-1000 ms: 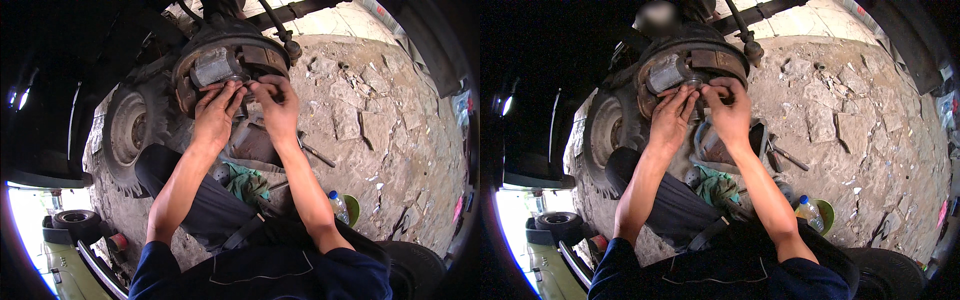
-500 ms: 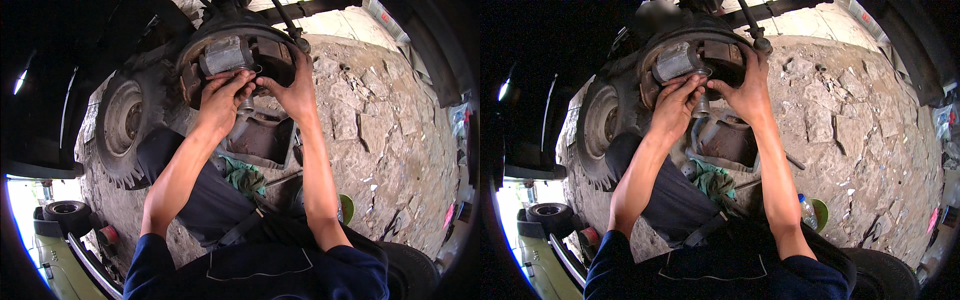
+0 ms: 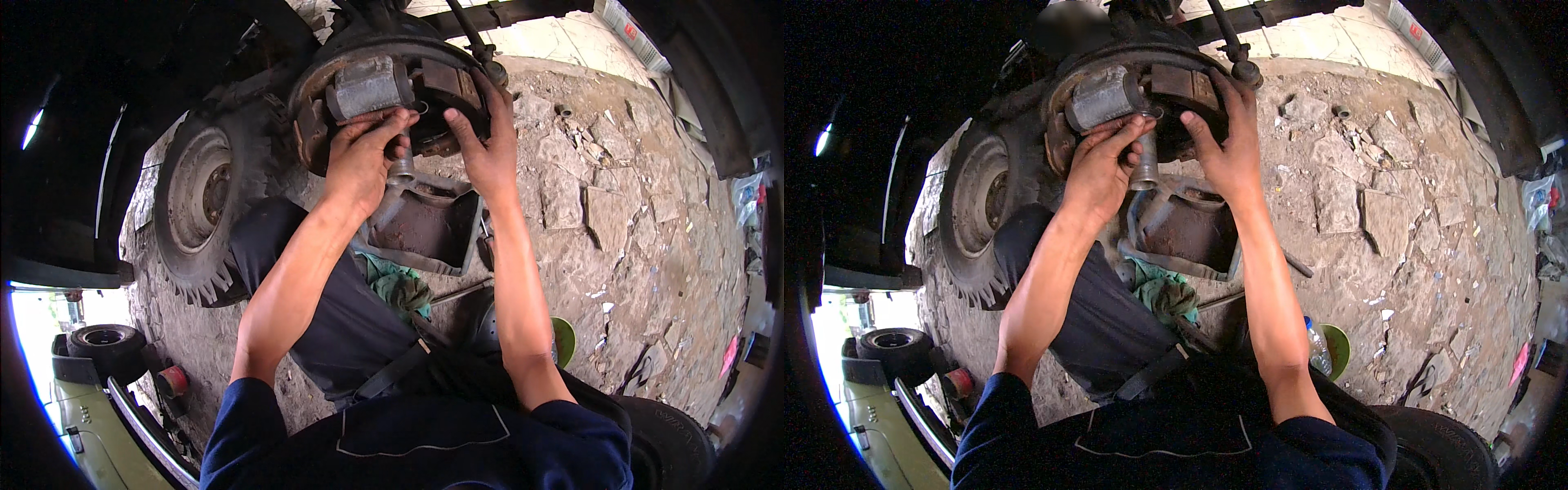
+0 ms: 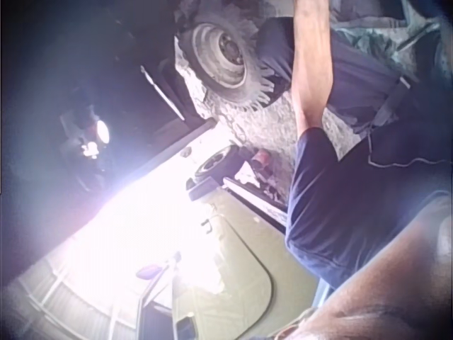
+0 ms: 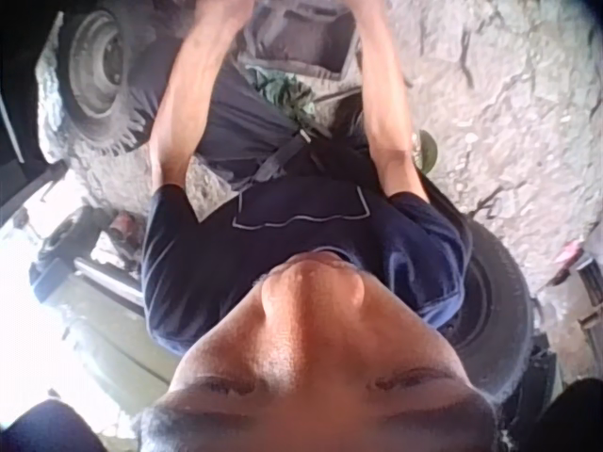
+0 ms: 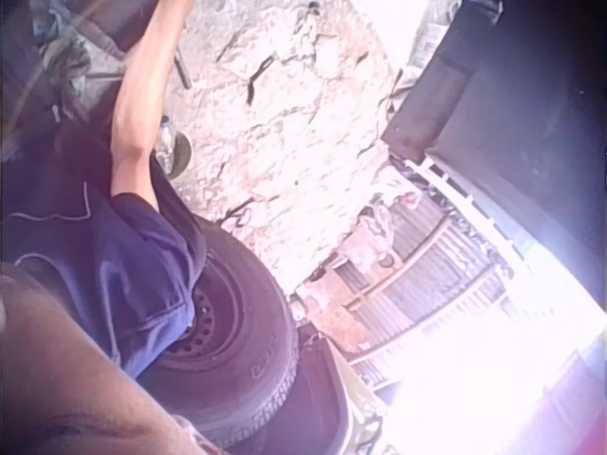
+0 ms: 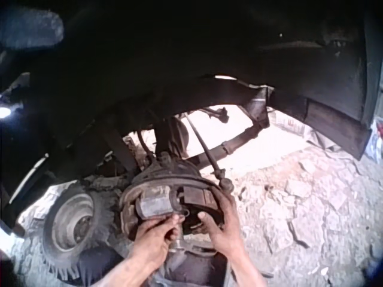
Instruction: The person works on a drum brake assembly of a vehicle, handling springs and components with their hands and using a tool to adjust the mechanism.
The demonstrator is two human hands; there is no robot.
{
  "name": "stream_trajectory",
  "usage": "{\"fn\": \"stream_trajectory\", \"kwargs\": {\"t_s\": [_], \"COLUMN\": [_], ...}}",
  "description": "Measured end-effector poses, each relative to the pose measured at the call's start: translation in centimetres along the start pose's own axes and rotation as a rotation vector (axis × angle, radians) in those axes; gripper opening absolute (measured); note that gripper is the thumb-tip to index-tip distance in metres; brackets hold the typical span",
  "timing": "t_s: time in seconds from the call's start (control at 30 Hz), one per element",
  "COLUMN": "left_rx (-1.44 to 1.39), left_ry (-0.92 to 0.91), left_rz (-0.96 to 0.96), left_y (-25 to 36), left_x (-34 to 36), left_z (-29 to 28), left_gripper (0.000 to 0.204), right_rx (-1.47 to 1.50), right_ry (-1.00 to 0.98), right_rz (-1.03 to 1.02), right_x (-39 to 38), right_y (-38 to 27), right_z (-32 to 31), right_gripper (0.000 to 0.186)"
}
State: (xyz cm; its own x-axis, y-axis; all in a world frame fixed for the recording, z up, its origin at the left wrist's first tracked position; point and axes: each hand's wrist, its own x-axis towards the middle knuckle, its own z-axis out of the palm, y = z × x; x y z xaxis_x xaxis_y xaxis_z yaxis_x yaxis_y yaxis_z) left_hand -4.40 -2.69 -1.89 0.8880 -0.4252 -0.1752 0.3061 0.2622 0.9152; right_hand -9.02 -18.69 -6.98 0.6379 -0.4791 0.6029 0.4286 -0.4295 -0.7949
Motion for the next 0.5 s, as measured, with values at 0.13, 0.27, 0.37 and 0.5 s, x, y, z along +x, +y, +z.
{"fn": "stream_trajectory", "kwargs": {"t_s": [0.13,0.27,0.37,0.5], "left_rx": [0.014,0.01,-0.023,-0.051], "left_ry": [0.021,0.043,0.055,0.054], "left_rz": [0.01,0.001,-0.003,-0.005], "left_y": [0.0,0.0,0.0,0.1], "left_x": [0.1,-0.1,-0.2,-0.2], "left_z": [0.2,0.4,0.5,0.8], "left_gripper": [0.015,0.019,0.019,0.017], "right_rx": [0.012,-0.002,0.024,0.059], "right_ry": [0.065,0.062,0.056,0.054], "right_rz": [0.011,0.031,0.09,0.104], "right_x": [0.0,-0.1,-0.4,0.0], "right_y": [0.9,1.3,2.0,1.6], "right_z": [-0.7,-1.6,-2.0,-2.4], "right_gripper": [0.046,0.039,0.039,0.031]}}
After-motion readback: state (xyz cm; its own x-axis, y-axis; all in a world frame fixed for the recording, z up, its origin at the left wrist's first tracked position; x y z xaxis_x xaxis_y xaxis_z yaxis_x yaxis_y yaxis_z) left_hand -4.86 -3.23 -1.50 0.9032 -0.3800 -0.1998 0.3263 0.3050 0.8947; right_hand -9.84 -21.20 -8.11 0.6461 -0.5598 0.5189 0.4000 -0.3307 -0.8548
